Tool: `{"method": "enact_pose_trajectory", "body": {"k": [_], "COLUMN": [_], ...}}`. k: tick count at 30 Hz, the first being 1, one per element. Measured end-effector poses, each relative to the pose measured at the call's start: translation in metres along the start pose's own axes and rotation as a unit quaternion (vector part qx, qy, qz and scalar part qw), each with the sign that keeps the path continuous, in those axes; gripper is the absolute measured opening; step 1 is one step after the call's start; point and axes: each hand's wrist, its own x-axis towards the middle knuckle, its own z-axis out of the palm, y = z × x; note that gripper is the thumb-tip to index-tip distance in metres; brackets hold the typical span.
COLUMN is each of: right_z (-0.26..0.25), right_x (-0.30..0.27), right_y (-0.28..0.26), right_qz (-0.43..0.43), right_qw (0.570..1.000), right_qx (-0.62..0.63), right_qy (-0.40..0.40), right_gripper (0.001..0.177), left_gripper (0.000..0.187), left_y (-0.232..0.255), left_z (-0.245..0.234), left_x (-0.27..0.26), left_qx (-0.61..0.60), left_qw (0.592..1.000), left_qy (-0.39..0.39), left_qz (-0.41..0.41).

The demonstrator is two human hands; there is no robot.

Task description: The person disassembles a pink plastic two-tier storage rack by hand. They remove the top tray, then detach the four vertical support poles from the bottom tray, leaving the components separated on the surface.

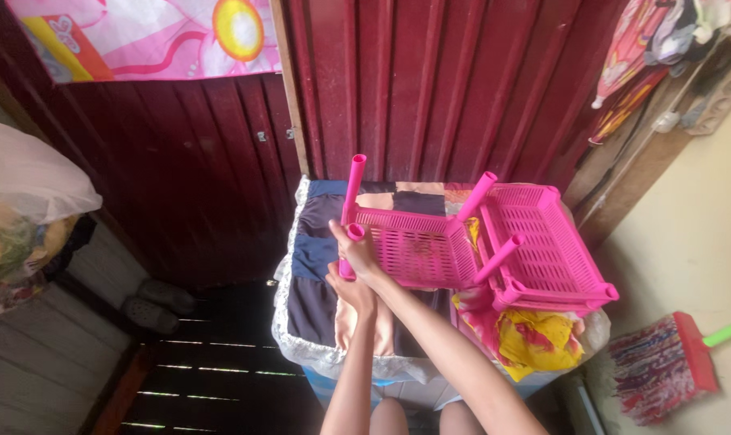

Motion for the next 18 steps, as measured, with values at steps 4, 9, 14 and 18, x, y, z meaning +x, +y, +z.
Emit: {"method": "enact_pose_trajectory", "body": {"k": [4, 9, 14, 18], "right_z": [-0.002, -0.004, -0.009, -0.025], "right_x": [0.014, 0.02, 0.013, 0.024], "right_y": [0.005, 0.0, -0.005, 0.007], "right_qz": [0.042, 0.044, -0.052, 0.022], "right_qw": [0.997, 0.994, 0.994, 0.993], "right_qx": [0.046, 0.085, 0.056, 0.084], "right_qy": [-0.041, -0.05, -0.081, -0.084], "right_gripper": [0.043, 0.035, 0.032, 0.028], "left_gripper": [0.028, 0.026, 0.025, 0.023], "left_y": [-0.009, 0.006, 0.032, 0.031], "left_z": [0.001, 0.002, -0.012, -0.019], "left_x": [-0.001, 0.0, 0.02, 0.025], "left_qx": [0.012, 0.041, 0.116, 0.055], "left_qw": [0.999, 0.997, 0.973, 0.978], "left_qy": [0.037, 0.061, 0.052, -0.006], "left_qz": [0.015, 0.009, 0.194, 0.199]}}
